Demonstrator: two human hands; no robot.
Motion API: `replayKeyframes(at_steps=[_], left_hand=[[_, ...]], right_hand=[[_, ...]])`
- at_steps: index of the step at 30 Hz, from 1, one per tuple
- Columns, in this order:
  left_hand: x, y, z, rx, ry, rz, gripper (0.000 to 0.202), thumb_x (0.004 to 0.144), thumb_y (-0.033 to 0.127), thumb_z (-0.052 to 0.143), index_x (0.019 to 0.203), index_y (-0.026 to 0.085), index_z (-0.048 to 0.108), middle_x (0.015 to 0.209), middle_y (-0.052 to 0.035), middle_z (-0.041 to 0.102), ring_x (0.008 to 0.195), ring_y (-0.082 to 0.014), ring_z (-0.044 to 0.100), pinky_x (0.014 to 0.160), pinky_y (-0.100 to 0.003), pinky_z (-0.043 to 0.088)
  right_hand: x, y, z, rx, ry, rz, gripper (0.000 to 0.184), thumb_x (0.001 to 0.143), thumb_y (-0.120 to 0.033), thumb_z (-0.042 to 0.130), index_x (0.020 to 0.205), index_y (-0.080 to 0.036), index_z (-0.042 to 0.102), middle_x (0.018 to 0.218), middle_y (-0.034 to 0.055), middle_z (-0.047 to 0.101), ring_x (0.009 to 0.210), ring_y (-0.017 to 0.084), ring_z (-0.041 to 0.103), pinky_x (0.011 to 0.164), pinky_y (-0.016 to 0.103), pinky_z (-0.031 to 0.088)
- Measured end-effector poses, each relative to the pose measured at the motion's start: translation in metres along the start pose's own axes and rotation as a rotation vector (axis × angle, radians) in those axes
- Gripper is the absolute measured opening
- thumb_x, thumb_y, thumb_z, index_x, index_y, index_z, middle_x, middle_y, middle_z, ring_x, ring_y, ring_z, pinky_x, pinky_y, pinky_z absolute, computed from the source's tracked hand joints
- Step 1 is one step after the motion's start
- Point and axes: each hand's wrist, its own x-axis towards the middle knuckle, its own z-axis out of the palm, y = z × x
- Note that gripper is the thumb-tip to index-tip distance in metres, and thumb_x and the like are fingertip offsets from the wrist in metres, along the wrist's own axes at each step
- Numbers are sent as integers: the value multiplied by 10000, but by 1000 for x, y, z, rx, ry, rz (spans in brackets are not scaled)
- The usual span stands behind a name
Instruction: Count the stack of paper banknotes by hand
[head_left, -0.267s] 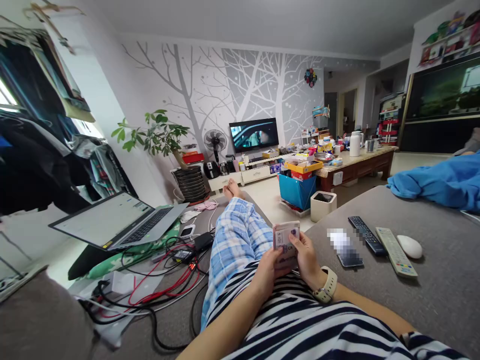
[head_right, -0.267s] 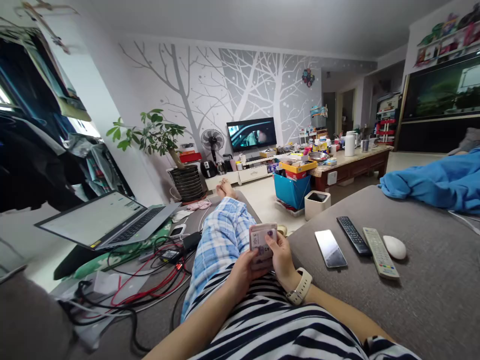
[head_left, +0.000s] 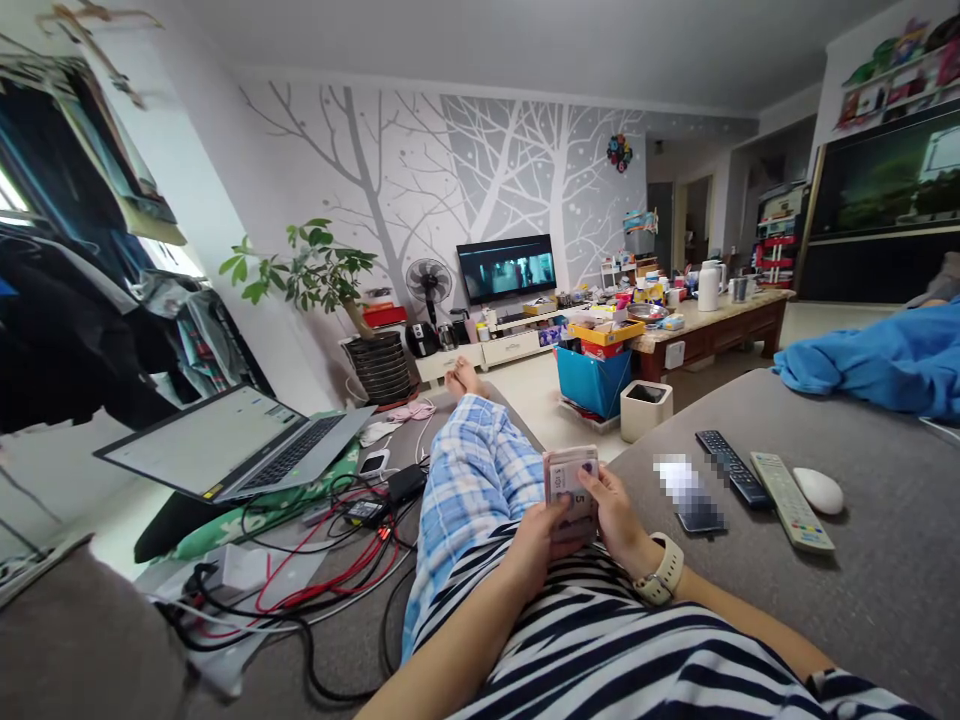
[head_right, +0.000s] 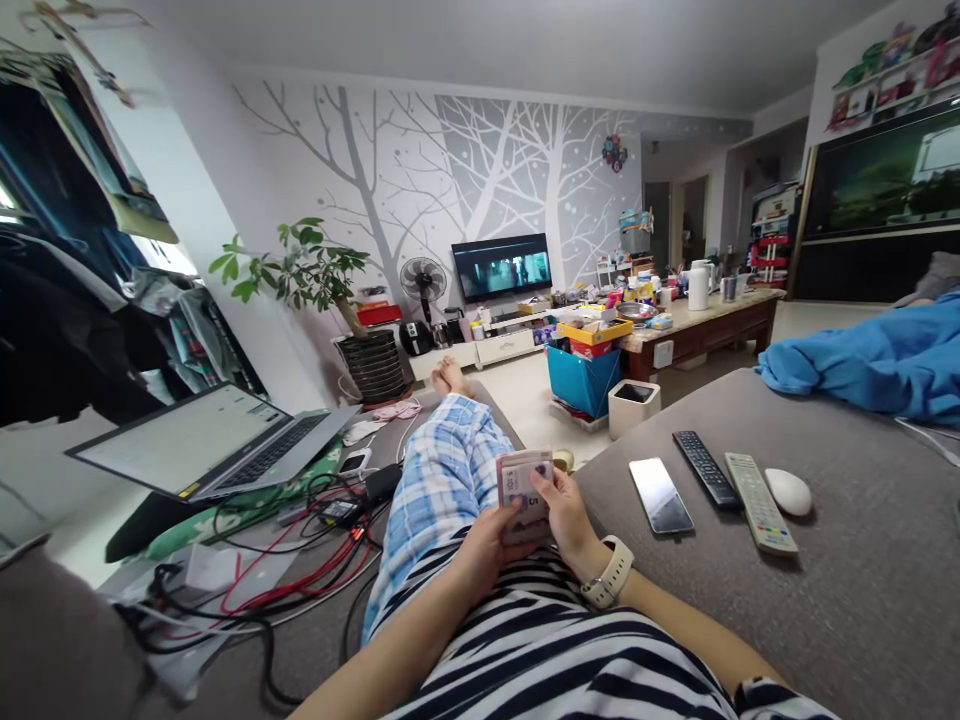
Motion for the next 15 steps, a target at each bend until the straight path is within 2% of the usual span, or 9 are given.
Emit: replayKeyframes(at_steps=[8, 15], left_hand=[[11, 6, -12, -24, -94, -106, 227, 829, 385, 643, 916, 176, 660, 841, -56, 740, 861, -310, 718, 597, -342, 564], [8, 3, -15, -45, -184, -114, 281, 771, 385, 694, 898, 136, 670, 811, -109, 737, 742, -242, 706, 550, -295, 557]], right_hand=[[-3, 12, -8, 143, -37, 169, 547, 737, -586, 714, 1087, -166, 701, 939, 96, 762, 971, 295, 685, 842, 436, 546], [-1, 15, -8, 231, -126, 388, 550, 827, -587, 596, 1125, -133, 680, 969, 137, 759, 932, 295, 718, 836, 457, 566]])
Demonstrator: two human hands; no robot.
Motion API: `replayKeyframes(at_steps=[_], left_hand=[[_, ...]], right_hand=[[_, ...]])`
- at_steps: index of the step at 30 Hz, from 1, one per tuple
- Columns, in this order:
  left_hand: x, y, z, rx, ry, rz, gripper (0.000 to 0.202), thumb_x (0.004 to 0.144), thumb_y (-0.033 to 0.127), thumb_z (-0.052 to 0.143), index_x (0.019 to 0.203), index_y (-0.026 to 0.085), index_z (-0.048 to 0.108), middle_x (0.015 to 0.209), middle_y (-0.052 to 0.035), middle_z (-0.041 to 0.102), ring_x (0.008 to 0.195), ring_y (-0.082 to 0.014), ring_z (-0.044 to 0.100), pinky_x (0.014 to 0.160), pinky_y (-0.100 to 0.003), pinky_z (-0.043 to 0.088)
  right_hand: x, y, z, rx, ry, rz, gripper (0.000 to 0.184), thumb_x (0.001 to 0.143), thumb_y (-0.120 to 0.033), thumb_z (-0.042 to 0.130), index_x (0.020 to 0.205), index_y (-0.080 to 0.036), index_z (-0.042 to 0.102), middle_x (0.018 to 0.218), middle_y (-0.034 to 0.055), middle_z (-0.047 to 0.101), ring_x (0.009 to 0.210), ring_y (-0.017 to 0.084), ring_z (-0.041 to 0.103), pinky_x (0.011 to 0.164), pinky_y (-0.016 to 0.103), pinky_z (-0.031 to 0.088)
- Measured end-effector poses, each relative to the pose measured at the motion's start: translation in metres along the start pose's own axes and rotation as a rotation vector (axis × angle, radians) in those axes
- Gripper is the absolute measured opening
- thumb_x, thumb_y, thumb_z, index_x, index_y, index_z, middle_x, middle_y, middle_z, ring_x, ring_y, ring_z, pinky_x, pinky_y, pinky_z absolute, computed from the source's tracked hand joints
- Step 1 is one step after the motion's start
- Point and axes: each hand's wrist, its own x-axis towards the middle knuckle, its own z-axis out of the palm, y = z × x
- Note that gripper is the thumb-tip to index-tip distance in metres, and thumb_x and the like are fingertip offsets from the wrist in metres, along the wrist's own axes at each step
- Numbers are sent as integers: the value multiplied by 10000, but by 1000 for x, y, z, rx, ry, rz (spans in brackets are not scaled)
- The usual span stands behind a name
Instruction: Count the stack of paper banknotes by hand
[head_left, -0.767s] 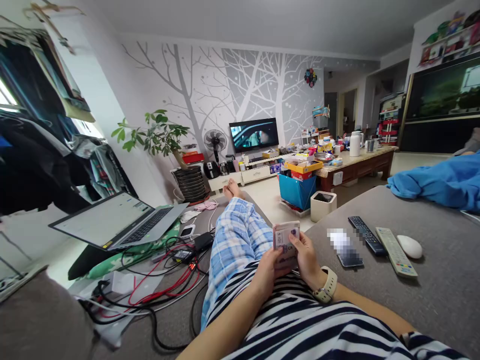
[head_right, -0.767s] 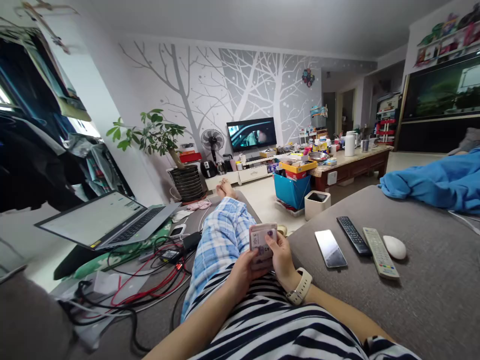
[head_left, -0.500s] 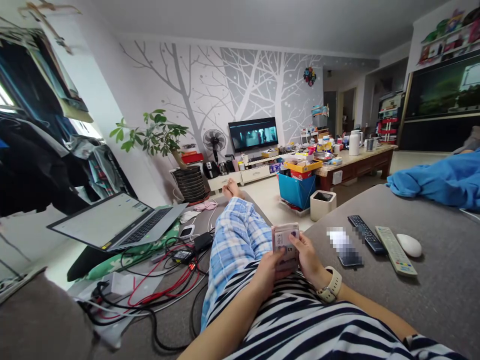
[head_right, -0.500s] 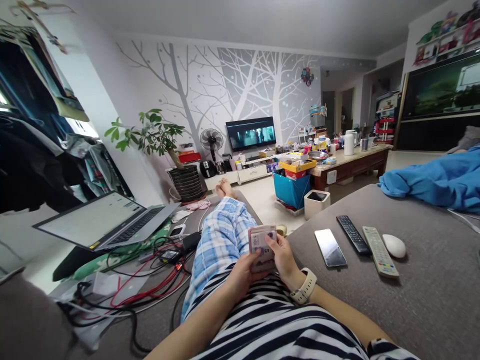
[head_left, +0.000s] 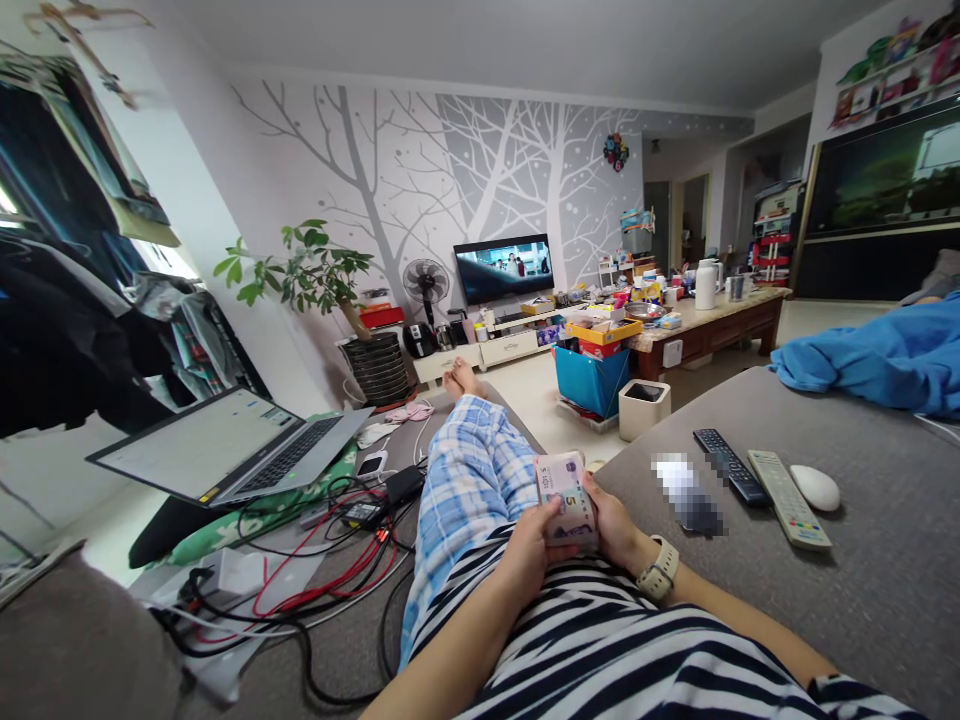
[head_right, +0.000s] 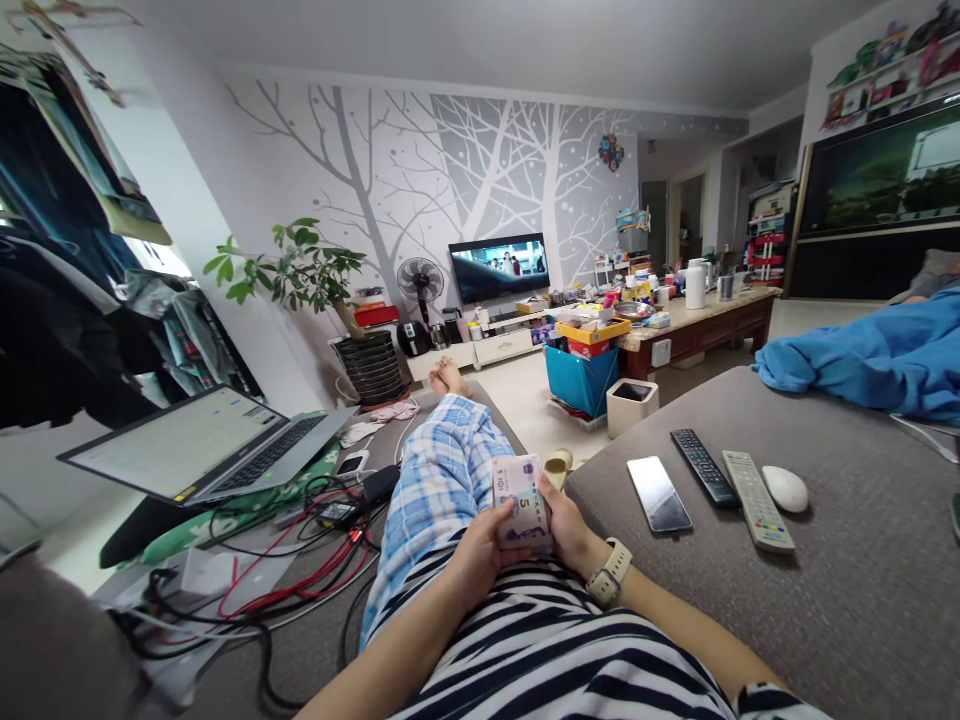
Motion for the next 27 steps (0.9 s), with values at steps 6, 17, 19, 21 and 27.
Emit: replayKeyframes(at_steps=[6, 17, 19, 21, 27], left_hand=[[-2, 1, -3, -7, -54, -15, 311, 778, 362, 676, 1004, 149, 673, 899, -113, 736, 757, -215, 700, 551, -275, 553], [-9, 3, 1, 127, -113, -19, 486, 722, 357, 746, 1163, 182, 643, 1026, -122, 726, 817, -230, 689, 578, -268, 535], [-11, 7, 3, 130, -104, -26, 506, 696, 314, 763, 1174, 204, 637, 1066, -106, 720, 865, -240, 685, 594, -269, 545], [-14, 10, 4, 111, -86, -52, 478, 667, 271, 777, 1122, 191, 656, 1016, -99, 730, 857, -250, 692, 601, -280, 555], [-14, 5, 11, 34, 0, -61, 261, 803, 275, 642, 1050, 193, 663, 851, -50, 734, 838, -286, 718, 590, -322, 562]], right_hand=[[-5, -5, -3, 4, -102, 53, 520, 826, -540, 584, 1133, -130, 675, 1040, 155, 743, 1021, 305, 690, 890, 479, 538], [-9, -20, -10, -42, -315, -20, 590, 694, -414, 668, 1221, -155, 614, 1092, 139, 716, 1040, 294, 658, 918, 471, 504], [-10, -21, -8, -20, -320, -47, 589, 685, -401, 690, 1215, -156, 611, 1092, 132, 713, 1021, 282, 661, 920, 455, 501], [-10, -21, -7, 0, -322, -38, 577, 709, -447, 691, 1200, -154, 614, 1045, 126, 721, 987, 271, 670, 915, 443, 502], [-9, -19, -5, 12, -217, 22, 541, 818, -583, 593, 1164, -168, 618, 1008, 127, 721, 963, 261, 678, 862, 423, 530]])
